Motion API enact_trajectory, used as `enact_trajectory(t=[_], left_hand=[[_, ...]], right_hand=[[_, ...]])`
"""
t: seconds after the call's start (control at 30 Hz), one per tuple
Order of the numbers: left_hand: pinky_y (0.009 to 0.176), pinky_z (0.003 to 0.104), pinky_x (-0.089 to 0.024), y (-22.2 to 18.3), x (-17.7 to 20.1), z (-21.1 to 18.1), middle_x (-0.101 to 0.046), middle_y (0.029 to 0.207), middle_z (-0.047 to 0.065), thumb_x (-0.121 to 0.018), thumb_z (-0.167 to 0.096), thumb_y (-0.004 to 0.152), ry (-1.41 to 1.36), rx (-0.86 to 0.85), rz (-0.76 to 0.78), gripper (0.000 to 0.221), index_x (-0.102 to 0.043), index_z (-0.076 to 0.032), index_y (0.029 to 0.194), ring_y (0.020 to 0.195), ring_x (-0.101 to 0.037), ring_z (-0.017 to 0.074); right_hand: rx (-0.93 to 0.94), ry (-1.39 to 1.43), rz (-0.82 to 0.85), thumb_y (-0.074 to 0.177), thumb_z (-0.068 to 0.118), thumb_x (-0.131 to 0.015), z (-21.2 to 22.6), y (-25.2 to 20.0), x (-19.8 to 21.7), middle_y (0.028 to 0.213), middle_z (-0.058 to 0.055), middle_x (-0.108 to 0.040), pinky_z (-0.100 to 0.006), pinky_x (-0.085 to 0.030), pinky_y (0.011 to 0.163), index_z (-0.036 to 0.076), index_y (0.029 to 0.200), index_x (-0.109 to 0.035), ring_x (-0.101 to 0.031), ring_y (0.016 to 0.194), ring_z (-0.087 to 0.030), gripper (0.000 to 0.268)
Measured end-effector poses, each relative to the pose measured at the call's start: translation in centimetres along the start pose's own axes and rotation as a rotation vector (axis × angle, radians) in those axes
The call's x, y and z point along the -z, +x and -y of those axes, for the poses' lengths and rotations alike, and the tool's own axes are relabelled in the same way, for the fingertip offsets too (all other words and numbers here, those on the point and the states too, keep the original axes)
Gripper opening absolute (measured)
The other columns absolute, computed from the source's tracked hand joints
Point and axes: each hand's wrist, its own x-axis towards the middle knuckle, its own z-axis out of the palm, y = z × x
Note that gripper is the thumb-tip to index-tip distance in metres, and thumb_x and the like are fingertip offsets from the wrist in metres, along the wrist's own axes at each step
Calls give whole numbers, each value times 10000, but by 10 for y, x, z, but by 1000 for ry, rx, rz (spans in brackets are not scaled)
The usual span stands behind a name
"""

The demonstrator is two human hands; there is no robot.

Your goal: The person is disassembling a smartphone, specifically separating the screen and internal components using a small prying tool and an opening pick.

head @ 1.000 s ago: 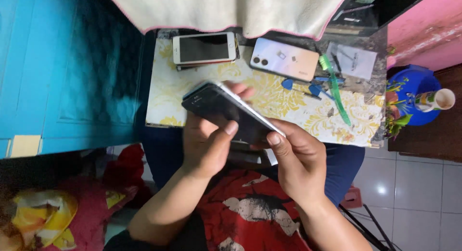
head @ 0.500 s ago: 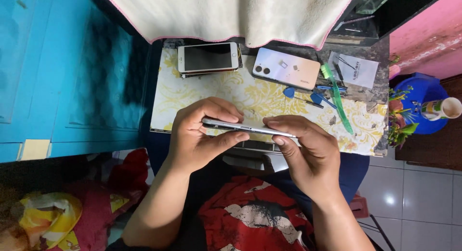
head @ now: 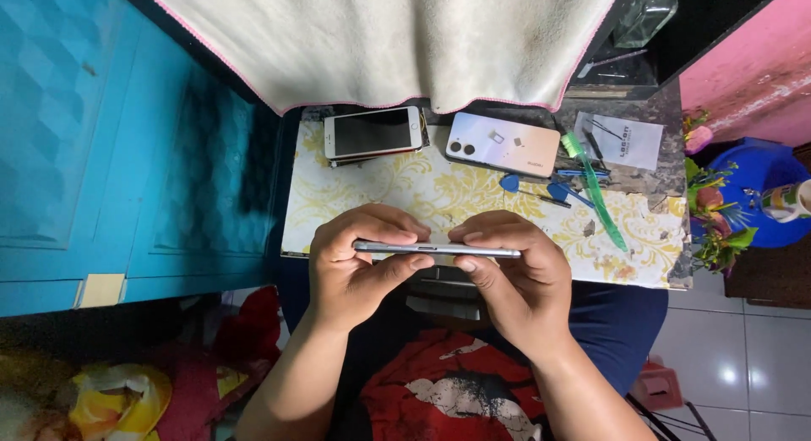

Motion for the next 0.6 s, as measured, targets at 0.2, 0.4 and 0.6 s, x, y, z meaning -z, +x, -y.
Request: enact_trajectory(t=[0.2, 0.4, 0.6], left_hand=[[721, 423, -665, 2, -7, -7, -741, 850, 206, -880, 5, 771, -5, -17, -3, 203, -723, 45, 893, 861, -784, 326], [761, 431, -665, 10, -10, -21, -754, 867, 185, -877, -35, 787, 63, -67, 64, 178, -750, 11, 903, 889, -787, 333], [752, 436, -670, 14, -13, -31, -762, 858, 172, -865, -43, 798, 99, -118, 81, 145, -759, 6, 884, 865, -787, 341]], right_hand=[[77, -35, 1, 858, -39, -748, -1, 2, 4, 894, -226, -729, -432, -608, 811, -62, 971, -675, -730, 869, -323, 137], [120, 4, 15, 852, 6, -764, -8, 0, 12, 873, -229, -723, -454, -611, 808, -43, 952, -682, -735, 864, -347, 138], [144, 28, 1, 836, 17, -772, -6, 0, 10, 854, -217, -719, -459, -621, 811, -33, 929, -685, -736, 849, -335, 137]])
